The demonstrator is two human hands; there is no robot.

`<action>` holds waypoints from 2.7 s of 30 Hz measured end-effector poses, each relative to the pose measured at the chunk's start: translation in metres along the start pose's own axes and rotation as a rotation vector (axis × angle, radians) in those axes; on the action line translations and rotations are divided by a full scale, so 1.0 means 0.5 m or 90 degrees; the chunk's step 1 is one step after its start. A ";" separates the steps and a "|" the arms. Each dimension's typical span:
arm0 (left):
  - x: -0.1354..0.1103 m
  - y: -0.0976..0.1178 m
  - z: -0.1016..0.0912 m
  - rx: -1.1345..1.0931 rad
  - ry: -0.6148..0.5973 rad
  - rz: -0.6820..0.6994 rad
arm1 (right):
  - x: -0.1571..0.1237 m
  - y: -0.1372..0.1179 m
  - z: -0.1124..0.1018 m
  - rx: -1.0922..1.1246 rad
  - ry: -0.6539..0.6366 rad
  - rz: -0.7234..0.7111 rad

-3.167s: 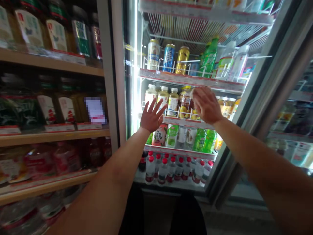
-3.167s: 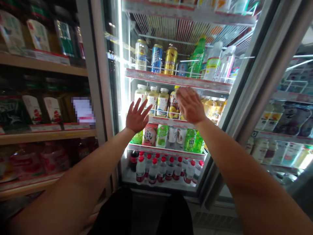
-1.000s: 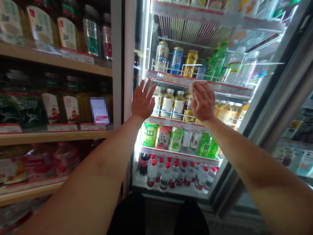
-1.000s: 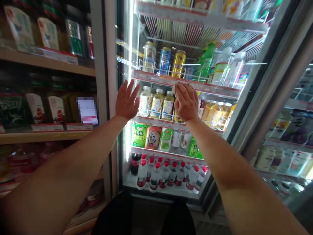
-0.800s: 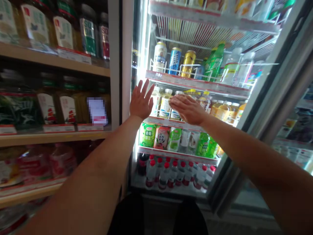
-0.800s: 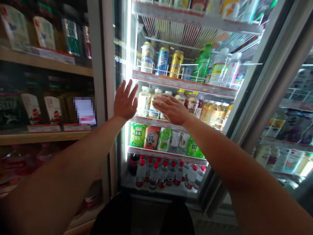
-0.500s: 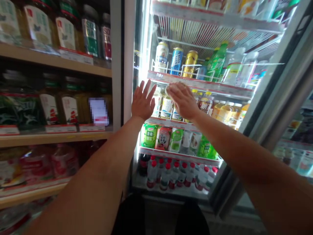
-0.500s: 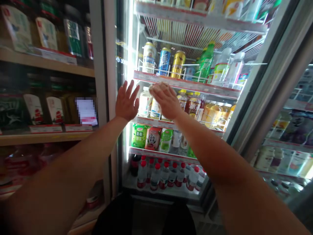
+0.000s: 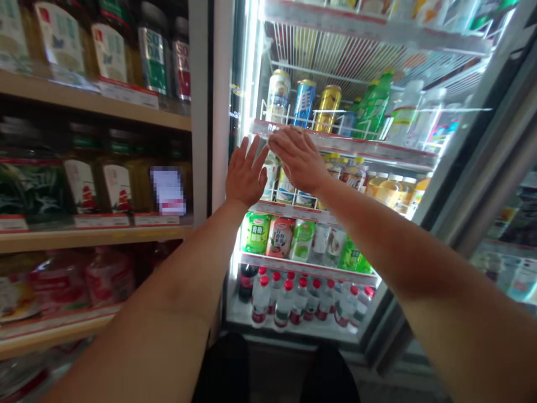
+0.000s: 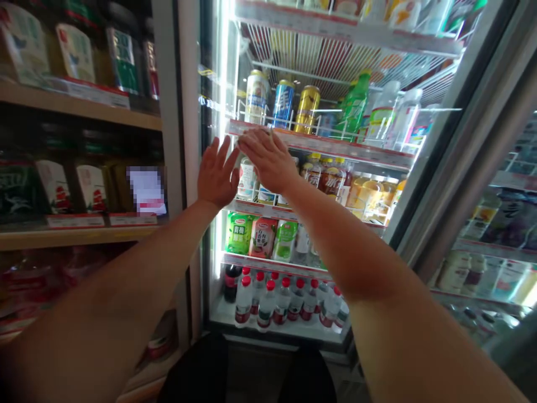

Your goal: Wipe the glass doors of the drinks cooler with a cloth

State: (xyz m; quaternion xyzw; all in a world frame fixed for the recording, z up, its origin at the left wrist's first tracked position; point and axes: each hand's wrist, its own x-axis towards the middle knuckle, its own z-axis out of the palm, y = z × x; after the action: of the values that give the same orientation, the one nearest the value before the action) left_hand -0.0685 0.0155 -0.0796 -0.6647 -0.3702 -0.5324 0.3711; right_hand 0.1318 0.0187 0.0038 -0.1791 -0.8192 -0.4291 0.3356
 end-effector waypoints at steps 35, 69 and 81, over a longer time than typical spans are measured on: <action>0.003 -0.001 -0.001 -0.049 -0.015 -0.011 | -0.216 0.211 -0.179 -0.193 0.213 0.326; 0.005 0.006 -0.005 -0.049 -0.030 -0.041 | -0.295 0.171 -0.157 -0.148 0.092 0.172; 0.004 0.006 -0.005 -0.058 -0.026 -0.038 | -0.320 0.197 -0.203 -0.084 -0.022 0.074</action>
State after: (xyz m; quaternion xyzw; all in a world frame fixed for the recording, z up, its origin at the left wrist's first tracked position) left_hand -0.0667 0.0120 -0.0773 -0.6803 -0.3726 -0.5458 0.3170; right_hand 0.3430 -0.0096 -0.0100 -0.2558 -0.7832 -0.4584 0.3332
